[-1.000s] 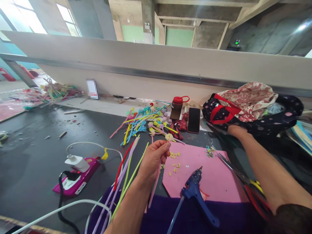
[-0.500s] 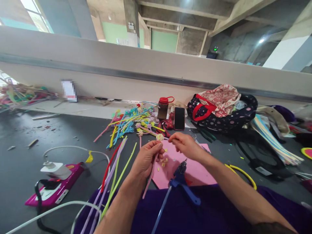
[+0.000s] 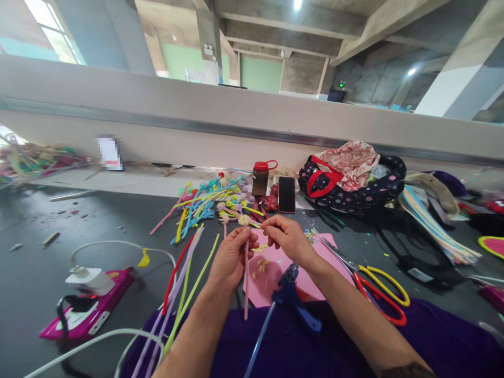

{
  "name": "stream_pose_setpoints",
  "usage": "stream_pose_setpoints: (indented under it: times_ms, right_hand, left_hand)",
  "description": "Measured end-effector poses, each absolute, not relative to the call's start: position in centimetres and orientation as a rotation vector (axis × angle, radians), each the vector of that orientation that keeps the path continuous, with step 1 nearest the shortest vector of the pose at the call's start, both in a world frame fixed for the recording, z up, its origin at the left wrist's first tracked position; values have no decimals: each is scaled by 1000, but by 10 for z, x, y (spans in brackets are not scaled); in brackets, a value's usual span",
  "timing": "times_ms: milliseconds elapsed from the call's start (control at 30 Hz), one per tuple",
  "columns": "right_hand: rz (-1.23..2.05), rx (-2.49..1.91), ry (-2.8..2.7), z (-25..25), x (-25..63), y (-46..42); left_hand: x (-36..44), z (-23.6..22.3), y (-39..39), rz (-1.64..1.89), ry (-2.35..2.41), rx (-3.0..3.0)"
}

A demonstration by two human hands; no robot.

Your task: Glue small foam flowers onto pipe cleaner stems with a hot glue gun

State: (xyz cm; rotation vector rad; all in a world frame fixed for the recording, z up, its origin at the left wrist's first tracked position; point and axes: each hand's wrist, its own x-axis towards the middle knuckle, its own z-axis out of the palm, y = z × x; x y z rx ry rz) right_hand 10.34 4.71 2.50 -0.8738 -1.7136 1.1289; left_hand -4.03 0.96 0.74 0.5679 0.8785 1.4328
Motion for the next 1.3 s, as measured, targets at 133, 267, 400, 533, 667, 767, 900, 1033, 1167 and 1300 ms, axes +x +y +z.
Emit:
stream_pose_setpoints:
  times_ms: [133,267,400,533,667,767,900,1033,1167,1300]
  right_hand:
    - [1179,-878,-1657,20,106,53]
    - [1203,-866,-1595,14,107,60]
    - [1279,-858,-1530,10,103,61]
    - [1364,-840,-1457,10,100,58]
    - [1425,-816,-1393,12,99,57]
    - [1457,-801,-1359,11,99,56]
    - [1488,-799,-1339,9,96,55]
    - [1509,-816,-1345,7,94,51]
    - [1489,-839,-1380,9,91,46]
    - [1425,-859,-1442,10,90,43]
  left_hand:
    - [-34,4,9,1414,915,548]
    - [-30,-1,10,1394,917,565]
    - [-29,-1,10,1362,877,635]
    - [-32,1,10,1373,911,733]
    - [-37,3,10,1355,958,725]
    - [-40,3,12,1335,969,730]
    - [-41,2,13,1319,956,751]
    - [-40,2,10,1304,961,777]
    - [-40,2,9,1314,957,802]
    - [-40,2,8,1332,964,833]
